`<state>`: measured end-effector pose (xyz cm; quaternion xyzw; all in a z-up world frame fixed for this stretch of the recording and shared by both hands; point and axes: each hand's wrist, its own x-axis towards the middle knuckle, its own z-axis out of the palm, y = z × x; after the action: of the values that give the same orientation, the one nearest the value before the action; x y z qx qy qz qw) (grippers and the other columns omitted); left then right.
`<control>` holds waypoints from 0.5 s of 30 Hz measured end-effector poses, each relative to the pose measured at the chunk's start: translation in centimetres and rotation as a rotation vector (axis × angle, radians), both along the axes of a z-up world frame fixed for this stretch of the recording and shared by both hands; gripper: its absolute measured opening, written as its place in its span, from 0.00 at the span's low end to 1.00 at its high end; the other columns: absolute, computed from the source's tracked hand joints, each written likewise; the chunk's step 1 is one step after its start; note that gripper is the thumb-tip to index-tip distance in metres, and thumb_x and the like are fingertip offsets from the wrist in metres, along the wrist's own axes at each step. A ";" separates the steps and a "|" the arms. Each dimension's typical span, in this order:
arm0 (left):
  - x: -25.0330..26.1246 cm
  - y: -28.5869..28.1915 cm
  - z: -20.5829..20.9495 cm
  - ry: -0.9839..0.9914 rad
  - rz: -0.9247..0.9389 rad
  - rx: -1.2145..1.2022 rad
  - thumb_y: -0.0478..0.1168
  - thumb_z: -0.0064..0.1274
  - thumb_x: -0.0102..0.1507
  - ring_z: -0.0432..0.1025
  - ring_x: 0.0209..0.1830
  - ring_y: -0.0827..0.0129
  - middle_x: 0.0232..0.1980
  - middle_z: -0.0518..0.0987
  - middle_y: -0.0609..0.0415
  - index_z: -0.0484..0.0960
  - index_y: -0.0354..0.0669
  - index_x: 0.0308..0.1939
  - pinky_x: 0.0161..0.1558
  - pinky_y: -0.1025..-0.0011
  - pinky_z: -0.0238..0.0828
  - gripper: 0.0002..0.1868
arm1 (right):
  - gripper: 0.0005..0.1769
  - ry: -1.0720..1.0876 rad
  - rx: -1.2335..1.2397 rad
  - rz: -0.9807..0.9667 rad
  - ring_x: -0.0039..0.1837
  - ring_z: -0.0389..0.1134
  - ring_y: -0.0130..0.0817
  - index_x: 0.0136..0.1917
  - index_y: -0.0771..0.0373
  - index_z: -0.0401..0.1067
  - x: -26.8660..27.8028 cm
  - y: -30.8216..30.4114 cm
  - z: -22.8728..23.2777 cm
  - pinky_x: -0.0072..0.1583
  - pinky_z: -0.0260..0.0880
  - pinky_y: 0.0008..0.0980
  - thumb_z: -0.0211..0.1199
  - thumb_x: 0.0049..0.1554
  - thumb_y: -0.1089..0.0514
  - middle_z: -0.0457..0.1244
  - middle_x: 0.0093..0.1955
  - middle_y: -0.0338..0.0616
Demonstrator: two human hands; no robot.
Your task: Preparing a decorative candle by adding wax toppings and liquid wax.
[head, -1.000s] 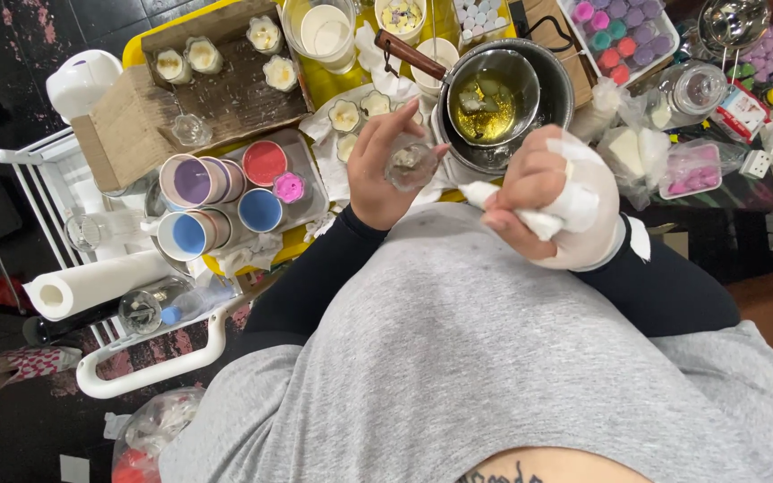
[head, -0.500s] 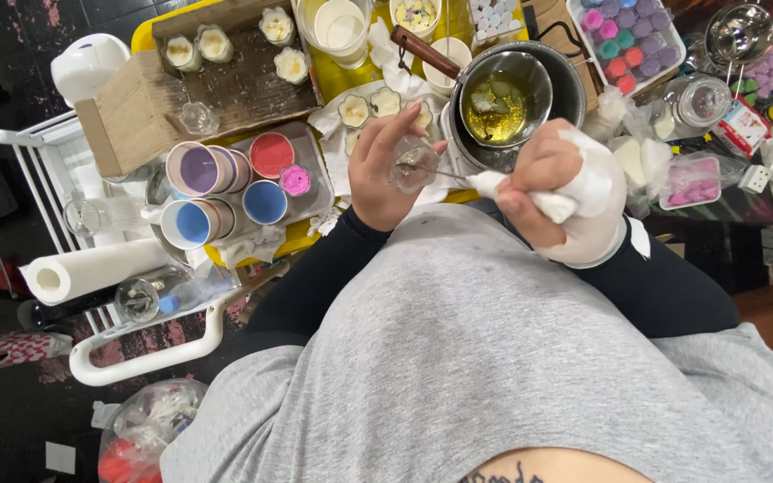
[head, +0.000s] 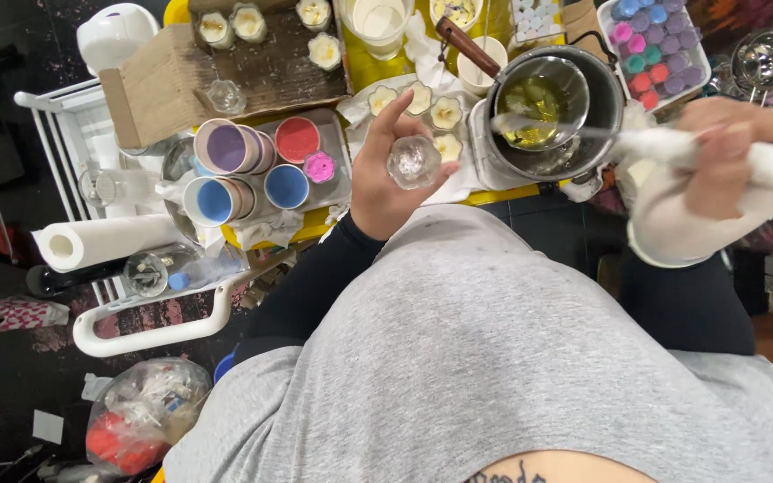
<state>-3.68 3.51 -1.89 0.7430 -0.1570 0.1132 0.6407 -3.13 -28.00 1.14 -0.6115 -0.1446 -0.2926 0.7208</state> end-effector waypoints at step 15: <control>0.2 20.1 5.3 0.022 0.212 0.387 0.35 0.68 0.70 0.73 0.66 0.62 0.66 0.72 0.47 0.59 0.37 0.69 0.69 0.65 0.74 0.33 | 0.08 0.370 -0.145 -0.114 0.46 0.60 0.27 0.55 0.71 0.63 -0.3 -4.0 -6.6 0.52 0.63 0.26 0.58 0.75 0.64 0.59 0.47 0.45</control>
<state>-3.53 23.60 3.38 0.8656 -0.0897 0.1395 0.4725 -3.47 -31.97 -5.50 -0.7125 0.0045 -0.2042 0.6713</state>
